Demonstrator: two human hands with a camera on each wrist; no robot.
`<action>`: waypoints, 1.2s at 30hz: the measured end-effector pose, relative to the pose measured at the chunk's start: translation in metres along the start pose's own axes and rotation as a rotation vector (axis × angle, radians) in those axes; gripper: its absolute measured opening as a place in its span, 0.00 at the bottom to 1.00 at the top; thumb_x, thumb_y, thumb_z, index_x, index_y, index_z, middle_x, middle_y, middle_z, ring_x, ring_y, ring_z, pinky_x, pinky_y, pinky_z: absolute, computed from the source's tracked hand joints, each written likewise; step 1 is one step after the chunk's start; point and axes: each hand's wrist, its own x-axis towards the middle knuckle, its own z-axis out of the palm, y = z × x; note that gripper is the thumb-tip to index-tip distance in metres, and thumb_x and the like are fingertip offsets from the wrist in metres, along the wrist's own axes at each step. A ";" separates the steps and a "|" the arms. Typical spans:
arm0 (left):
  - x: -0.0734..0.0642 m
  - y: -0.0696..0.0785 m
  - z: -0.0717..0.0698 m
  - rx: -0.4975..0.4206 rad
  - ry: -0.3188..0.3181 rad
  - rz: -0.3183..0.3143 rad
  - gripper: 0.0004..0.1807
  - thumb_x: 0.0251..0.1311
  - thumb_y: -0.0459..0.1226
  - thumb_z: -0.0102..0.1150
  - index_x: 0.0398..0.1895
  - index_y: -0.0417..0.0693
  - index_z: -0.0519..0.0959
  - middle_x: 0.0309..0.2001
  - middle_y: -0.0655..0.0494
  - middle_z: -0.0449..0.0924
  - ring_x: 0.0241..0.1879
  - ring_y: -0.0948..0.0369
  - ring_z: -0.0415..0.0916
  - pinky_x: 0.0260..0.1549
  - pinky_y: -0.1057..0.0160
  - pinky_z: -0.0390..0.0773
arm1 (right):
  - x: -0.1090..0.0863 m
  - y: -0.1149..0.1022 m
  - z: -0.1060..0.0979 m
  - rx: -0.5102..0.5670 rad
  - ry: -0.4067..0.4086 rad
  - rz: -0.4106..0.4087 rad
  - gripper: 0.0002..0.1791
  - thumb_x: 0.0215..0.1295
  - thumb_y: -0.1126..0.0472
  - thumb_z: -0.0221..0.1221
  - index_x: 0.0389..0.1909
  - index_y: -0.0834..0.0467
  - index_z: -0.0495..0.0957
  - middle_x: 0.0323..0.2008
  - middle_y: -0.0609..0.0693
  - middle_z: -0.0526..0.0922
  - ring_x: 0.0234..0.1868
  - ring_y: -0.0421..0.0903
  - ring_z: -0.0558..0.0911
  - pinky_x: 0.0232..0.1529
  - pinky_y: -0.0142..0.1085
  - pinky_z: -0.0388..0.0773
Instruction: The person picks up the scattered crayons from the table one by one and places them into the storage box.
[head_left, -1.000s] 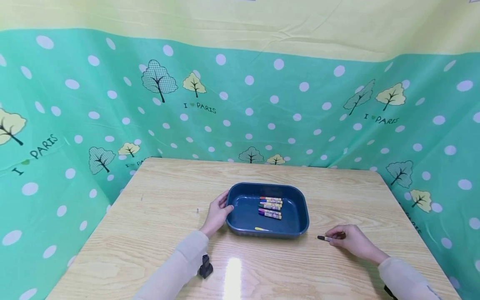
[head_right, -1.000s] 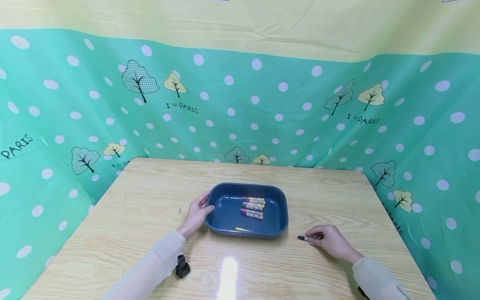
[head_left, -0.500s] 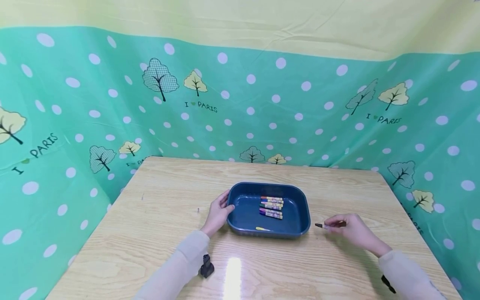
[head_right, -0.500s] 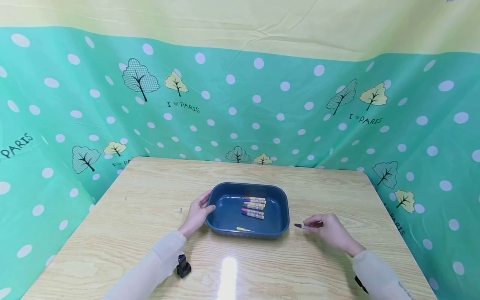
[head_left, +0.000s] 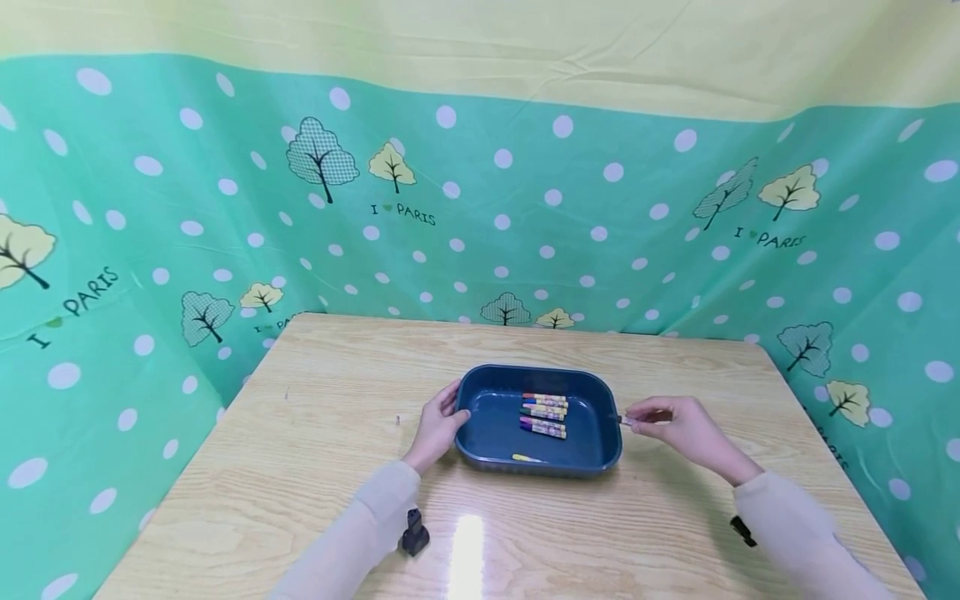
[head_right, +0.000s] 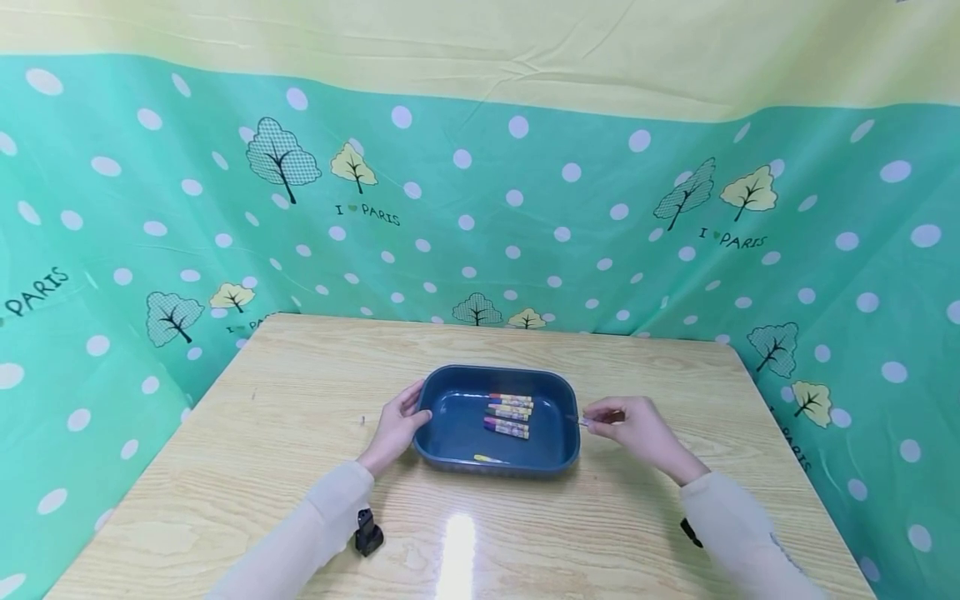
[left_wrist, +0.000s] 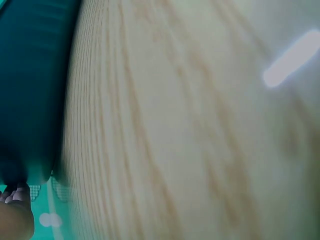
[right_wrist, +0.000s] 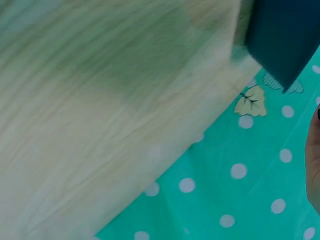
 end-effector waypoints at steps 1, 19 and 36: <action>0.002 -0.004 0.000 0.002 0.001 0.002 0.32 0.57 0.24 0.48 0.67 0.36 0.57 0.66 0.35 0.57 0.65 0.44 0.58 0.62 0.51 0.63 | 0.002 -0.003 0.001 0.005 -0.005 -0.001 0.09 0.55 0.61 0.62 0.38 0.56 0.83 0.34 0.47 0.84 0.35 0.39 0.79 0.39 0.30 0.80; 0.004 -0.009 0.001 0.018 0.022 0.004 0.31 0.57 0.24 0.49 0.66 0.39 0.59 0.65 0.36 0.60 0.64 0.45 0.59 0.62 0.53 0.64 | 0.042 -0.035 0.046 0.086 -0.006 -0.019 0.11 0.54 0.64 0.63 0.39 0.58 0.83 0.35 0.50 0.84 0.34 0.41 0.80 0.35 0.31 0.81; -0.014 0.021 0.002 0.012 -0.005 -0.007 0.31 0.57 0.23 0.48 0.66 0.33 0.57 0.65 0.33 0.58 0.65 0.43 0.57 0.62 0.52 0.63 | 0.061 -0.041 0.102 0.108 -0.139 -0.055 0.08 0.51 0.66 0.65 0.34 0.57 0.84 0.30 0.46 0.84 0.31 0.37 0.80 0.32 0.28 0.80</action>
